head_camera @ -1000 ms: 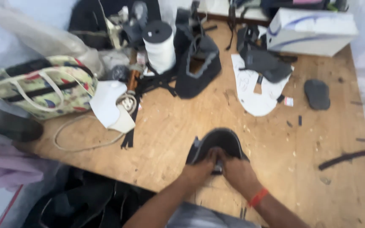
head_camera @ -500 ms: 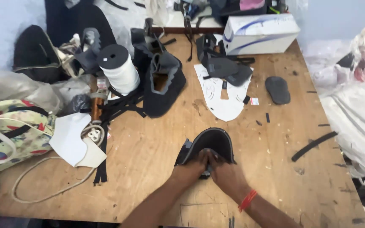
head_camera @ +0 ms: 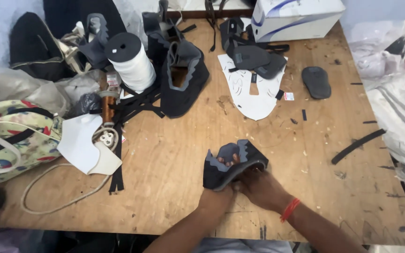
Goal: The person fits a gray foam insole into a black shoe upper on a wooden workbench, pressing it into the toe and heel areas, then turns the shoe over and presses along the sole edge, repeating the fitting and pressing on the shoe.
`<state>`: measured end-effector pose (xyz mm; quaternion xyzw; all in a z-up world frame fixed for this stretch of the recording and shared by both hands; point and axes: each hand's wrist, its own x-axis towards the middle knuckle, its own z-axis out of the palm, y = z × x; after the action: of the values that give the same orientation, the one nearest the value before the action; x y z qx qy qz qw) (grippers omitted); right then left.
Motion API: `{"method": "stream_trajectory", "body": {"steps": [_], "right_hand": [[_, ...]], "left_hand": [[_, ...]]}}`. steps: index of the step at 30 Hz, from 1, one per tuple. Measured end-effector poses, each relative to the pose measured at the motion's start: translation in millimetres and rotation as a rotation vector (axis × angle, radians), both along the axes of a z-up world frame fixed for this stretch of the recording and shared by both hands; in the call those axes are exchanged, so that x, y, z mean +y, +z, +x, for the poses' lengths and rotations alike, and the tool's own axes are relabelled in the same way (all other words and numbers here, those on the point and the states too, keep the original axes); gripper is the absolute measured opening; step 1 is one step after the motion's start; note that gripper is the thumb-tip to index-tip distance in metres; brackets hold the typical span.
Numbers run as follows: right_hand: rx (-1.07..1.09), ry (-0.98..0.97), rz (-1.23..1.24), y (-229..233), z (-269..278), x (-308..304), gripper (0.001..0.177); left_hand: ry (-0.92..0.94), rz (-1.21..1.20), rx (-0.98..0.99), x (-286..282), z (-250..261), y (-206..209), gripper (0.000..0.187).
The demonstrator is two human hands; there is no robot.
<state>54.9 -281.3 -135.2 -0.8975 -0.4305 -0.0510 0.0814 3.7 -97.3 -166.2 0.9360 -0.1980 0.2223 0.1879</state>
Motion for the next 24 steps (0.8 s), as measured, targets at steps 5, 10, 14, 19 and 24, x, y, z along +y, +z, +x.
{"method": "stream_trajectory", "body": {"steps": [5, 10, 14, 19, 24], "right_hand": [[0.451, -0.474, -0.138, 12.6, 8.7, 16.9, 0.035], [-0.03, -0.319, 0.135, -51.8, 14.4, 23.2, 0.027], [0.042, -0.359, 0.178, -31.3, 15.8, 12.9, 0.024], [0.234, -0.426, 0.127, -32.8, 23.2, -19.8, 0.044], [0.463, -0.512, 0.393, -2.4, 20.2, -4.1, 0.037]], "left_hand": [[-0.203, 0.518, 0.698, 24.8, -5.1, 20.2, 0.054], [-0.316, 0.416, 0.372, 34.1, -10.9, -11.3, 0.044], [-0.328, 0.414, 0.321, 26.2, -3.6, 8.1, 0.051], [-0.323, 0.402, 0.454, 19.2, 4.9, 14.7, 0.043], [-0.296, 0.334, 0.149, -9.6, 8.8, 1.7, 0.051]]}}
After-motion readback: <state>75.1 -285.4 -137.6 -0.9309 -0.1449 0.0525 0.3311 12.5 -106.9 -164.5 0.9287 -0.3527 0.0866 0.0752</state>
